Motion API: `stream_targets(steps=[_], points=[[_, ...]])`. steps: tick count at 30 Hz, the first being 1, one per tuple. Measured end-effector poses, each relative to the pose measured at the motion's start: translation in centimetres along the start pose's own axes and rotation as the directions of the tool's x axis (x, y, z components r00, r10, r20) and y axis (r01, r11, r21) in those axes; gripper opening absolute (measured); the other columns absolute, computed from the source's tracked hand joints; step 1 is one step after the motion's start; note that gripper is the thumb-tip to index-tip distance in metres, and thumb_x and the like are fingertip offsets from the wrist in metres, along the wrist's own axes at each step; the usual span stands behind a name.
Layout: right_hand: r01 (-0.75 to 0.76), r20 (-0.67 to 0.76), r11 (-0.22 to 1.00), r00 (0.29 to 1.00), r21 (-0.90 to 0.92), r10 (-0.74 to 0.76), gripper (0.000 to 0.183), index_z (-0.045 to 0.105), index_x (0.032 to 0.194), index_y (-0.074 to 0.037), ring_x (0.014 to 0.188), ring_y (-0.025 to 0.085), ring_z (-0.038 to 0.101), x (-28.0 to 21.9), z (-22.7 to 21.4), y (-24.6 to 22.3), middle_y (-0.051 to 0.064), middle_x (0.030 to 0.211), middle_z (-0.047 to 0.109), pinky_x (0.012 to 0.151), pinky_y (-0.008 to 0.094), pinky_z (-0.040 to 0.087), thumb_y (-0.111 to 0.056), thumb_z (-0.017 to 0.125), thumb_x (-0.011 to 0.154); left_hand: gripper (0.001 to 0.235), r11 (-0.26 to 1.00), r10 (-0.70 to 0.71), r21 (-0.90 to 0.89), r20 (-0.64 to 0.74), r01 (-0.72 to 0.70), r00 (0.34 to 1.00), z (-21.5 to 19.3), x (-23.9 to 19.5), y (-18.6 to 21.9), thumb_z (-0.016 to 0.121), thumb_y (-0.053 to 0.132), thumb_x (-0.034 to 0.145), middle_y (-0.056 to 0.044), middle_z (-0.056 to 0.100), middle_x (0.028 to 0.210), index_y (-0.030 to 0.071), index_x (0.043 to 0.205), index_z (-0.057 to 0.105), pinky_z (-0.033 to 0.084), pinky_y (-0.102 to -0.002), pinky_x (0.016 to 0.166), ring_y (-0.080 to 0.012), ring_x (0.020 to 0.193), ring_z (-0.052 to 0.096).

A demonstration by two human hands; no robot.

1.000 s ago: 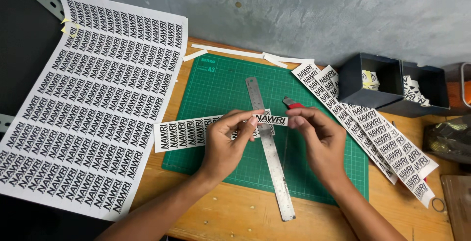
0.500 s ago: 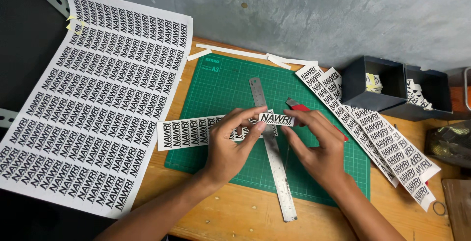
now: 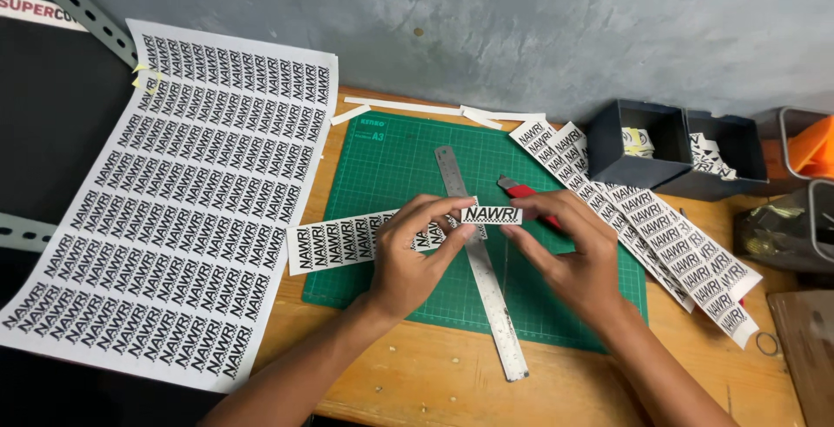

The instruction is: The person uses a metal ruler and a red utility knife to cut a sheet of printed stickers on a green cutting mat. They align the ruler, slice through the paper, and separate the cut strips, placing them into a nearby black box.

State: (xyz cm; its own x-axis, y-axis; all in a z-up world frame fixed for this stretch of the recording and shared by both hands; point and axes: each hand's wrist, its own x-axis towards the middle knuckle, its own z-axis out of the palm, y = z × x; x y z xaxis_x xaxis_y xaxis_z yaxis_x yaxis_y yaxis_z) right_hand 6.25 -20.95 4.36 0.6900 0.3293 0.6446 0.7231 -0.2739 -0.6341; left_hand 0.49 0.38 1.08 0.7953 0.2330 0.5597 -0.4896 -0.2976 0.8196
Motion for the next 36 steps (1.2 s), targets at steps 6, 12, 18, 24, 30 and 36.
stream_targets(steps=[6,12,18,24,30,36], points=[[0.066,-0.031,0.997,0.997,-0.028,-0.067,0.024,0.086,0.116,-0.003,0.081,0.04,0.077,-1.4,-1.7,-0.1,0.013,0.087,0.079,0.081,0.051,0.061,-0.01,0.093,0.094,0.032,0.993,0.094,0.058,0.077,-0.098,0.993,0.4,0.1,0.2,0.097,0.013,0.091,-0.003,0.084,0.096,0.012,0.122,0.086,0.058,-0.032,0.073,-0.0196,0.073,0.082],[0.044,-0.053,0.999,0.998,-0.016,-0.045,0.024,0.085,0.118,-0.004,0.077,0.04,0.075,-3.3,-3.3,1.0,0.013,0.082,0.078,0.079,0.052,0.06,-0.009,0.09,0.095,0.028,0.991,0.101,0.072,0.175,-0.115,0.979,1.5,-0.4,0.9,0.094,0.011,0.094,-0.002,0.083,0.091,0.013,0.121,0.086,0.057,-0.033,0.073,-0.0187,0.07,0.081],[0.007,-0.108,0.998,0.994,-0.062,-0.013,0.026,0.086,0.121,-0.007,0.074,0.035,0.075,-3.4,-6.0,2.6,0.01,0.079,0.077,0.079,0.05,0.061,-0.006,0.09,0.096,0.028,0.987,0.078,0.115,0.275,-0.113,0.958,4.1,2.0,2.8,0.093,0.012,0.095,-0.005,0.083,0.09,0.013,0.122,0.086,0.057,-0.034,0.071,-0.0212,0.069,0.08],[-0.131,-0.303,0.976,0.95,-0.174,0.073,0.028,0.084,0.129,-0.007,0.077,0.029,0.077,-3.0,-10.5,6.5,0.008,0.082,0.077,0.082,0.044,0.063,-0.006,0.087,0.102,0.026,0.984,0.164,0.015,0.317,-0.178,0.934,13.2,5.4,1.4,0.084,0.008,0.102,-0.009,0.077,0.091,0.01,0.128,0.083,0.057,-0.036,0.071,-0.0253,0.069,0.077],[-0.424,-0.507,0.853,0.83,-0.303,0.232,0.031,0.082,0.131,-0.018,0.069,0.031,0.078,-4.3,-13.3,11.7,0.006,0.074,0.078,0.072,0.045,0.062,-0.015,0.088,0.101,0.048,0.994,0.044,0.062,0.539,-0.091,0.841,22.1,9.1,-0.7,0.079,0.016,0.103,-0.009,0.071,0.068,0.01,0.15,0.071,0.054,-0.041,0.061,-0.0302,0.056,0.069],[-0.633,-0.578,0.643,0.74,-0.43,0.342,0.028,0.078,0.135,-0.014,0.072,0.051,0.075,-3.7,-13.4,13.2,0.015,0.068,0.076,0.074,0.064,0.056,-0.022,0.077,0.108,0.069,0.931,-0.188,0.347,0.724,-0.114,0.664,25.7,11.4,0.7,0.073,0.016,0.1,-0.017,0.082,0.076,-0.001,0.165,0.056,0.062,-0.057,0.079,-0.0471,0.08,0.083]])
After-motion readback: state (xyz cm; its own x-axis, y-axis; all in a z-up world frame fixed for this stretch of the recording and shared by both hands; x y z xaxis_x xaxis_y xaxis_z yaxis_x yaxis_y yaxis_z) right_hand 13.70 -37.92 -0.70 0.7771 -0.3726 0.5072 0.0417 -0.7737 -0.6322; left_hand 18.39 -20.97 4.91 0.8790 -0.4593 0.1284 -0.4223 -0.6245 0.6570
